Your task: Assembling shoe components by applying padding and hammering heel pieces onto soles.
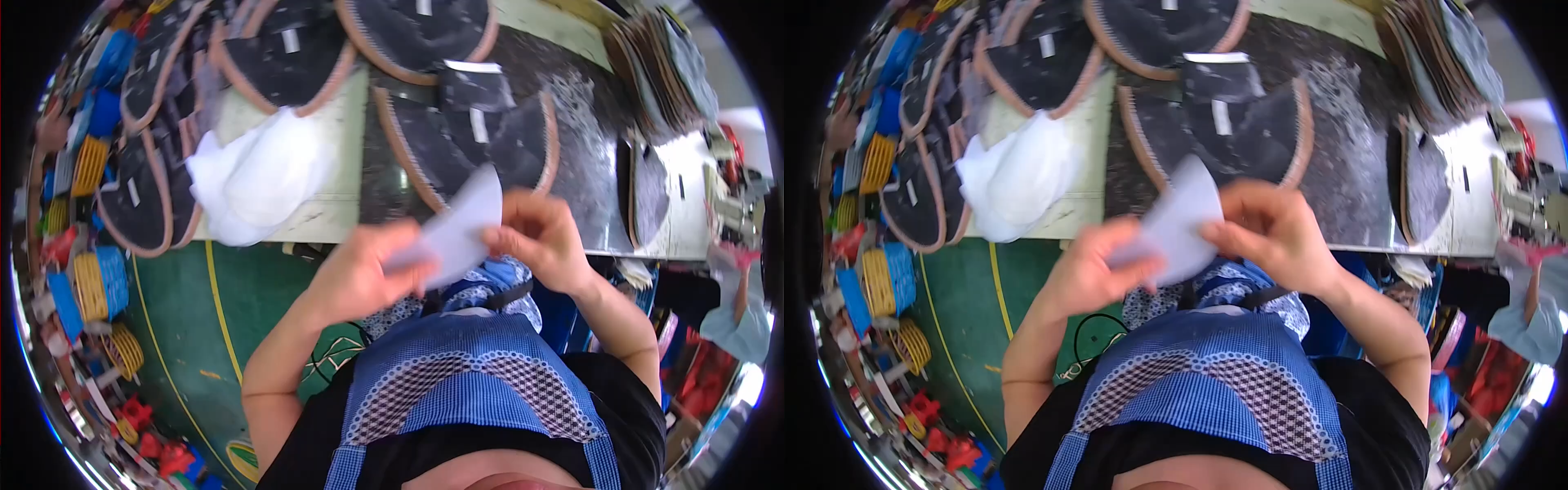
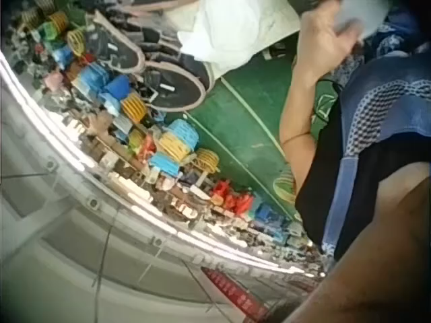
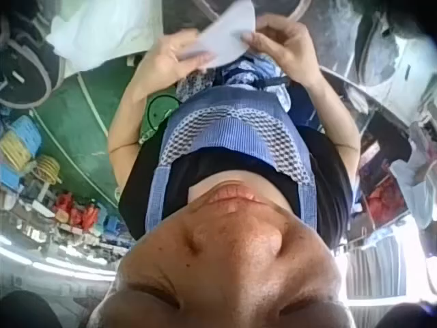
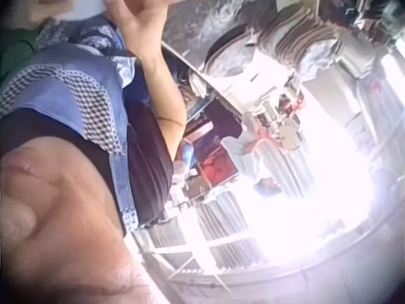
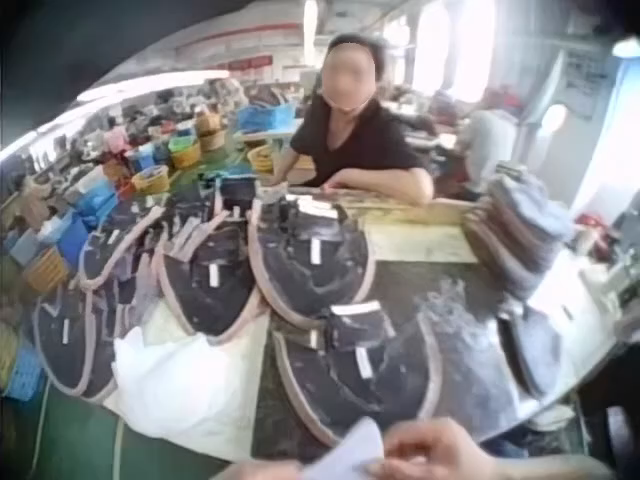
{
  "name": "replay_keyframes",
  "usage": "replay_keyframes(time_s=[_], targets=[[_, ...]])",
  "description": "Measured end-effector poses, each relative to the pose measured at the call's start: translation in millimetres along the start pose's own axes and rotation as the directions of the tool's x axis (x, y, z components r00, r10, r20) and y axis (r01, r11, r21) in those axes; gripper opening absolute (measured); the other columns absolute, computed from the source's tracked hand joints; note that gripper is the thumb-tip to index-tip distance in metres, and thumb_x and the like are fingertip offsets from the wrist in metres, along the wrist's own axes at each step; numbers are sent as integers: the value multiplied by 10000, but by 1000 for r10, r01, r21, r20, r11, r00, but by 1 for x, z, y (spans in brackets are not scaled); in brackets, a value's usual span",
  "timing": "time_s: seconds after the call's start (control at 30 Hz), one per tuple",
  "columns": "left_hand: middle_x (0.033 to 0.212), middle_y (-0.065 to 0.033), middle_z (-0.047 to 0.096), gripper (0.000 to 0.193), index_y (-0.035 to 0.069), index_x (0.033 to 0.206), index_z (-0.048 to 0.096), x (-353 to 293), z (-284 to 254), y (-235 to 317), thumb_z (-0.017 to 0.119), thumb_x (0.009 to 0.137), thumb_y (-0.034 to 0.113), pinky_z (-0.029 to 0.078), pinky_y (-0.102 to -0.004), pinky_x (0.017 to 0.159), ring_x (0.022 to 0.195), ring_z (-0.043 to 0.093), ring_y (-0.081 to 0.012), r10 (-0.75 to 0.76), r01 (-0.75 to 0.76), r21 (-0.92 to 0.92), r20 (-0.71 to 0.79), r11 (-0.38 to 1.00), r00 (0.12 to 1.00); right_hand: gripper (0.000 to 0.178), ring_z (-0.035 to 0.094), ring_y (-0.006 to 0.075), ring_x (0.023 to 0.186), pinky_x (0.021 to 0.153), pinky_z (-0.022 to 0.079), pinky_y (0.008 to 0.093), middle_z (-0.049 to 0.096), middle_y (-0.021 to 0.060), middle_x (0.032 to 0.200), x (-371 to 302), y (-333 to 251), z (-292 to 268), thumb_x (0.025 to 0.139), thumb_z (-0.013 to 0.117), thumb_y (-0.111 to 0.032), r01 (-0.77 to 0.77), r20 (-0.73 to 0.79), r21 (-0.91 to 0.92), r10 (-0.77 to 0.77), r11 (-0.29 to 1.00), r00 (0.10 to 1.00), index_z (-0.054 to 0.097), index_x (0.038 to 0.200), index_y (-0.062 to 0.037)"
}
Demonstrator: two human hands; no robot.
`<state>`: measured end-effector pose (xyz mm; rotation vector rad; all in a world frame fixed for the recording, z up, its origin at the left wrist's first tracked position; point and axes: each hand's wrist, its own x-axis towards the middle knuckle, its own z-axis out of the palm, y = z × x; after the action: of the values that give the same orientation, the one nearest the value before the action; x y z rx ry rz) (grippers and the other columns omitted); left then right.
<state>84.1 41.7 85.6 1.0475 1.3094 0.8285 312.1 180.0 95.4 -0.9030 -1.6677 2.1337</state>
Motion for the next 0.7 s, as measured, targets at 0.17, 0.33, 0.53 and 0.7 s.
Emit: replay_keyframes(time_s=[0.17, 0.33, 0.53, 0.7], targets=[[693, 2, 671, 152, 40, 878, 707, 35, 10, 10, 772, 909, 173, 497, -254, 573, 632, 624, -55, -16, 10, 48, 125, 999, 992, 222, 600, 54, 590, 515, 470, 211, 672, 20, 694, -50, -1, -53, 960, 723, -195, -294, -86, -213, 282, 932, 956, 732, 863, 4], [940, -22, 670, 248, -14, 966, 724, 107, 1, -3, 786, 906, 219, 499, -230, 630, 684, 605, -75, 361, -287, 294, -241, 912, 901, 308, 489, 120, 650, 584, 394, 284, 562, 27, 765, 8, 16, -76, 934, 731, -219, 54, -206, -684, -264, 727, 942, 642, 792, 39], [1094, -42, 635, 219, -26, 980, 734, 101, 6, -15, 794, 881, 160, 506, -241, 650, 692, 605, -86, 326, -225, 361, -251, 905, 911, 304, 506, 145, 754, 666, 427, 300, 542, 65, 866, 13, 30, -79, 905, 762, -222, 3, -193, -616, -155, 788, 969, 669, 779, 39], [1073, -59, 624, 199, -14, 960, 705, 98, 8, -15, 794, 851, 127, 518, -268, 663, 705, 614, -125, 376, -237, 463, -235, 854, 896, 258, 559, 203, 781, 681, 461, 324, 561, 85, 900, 14, 27, -71, 850, 783, -173, -47, -221, -667, -138, 743, 965, 645, 753, 23]])
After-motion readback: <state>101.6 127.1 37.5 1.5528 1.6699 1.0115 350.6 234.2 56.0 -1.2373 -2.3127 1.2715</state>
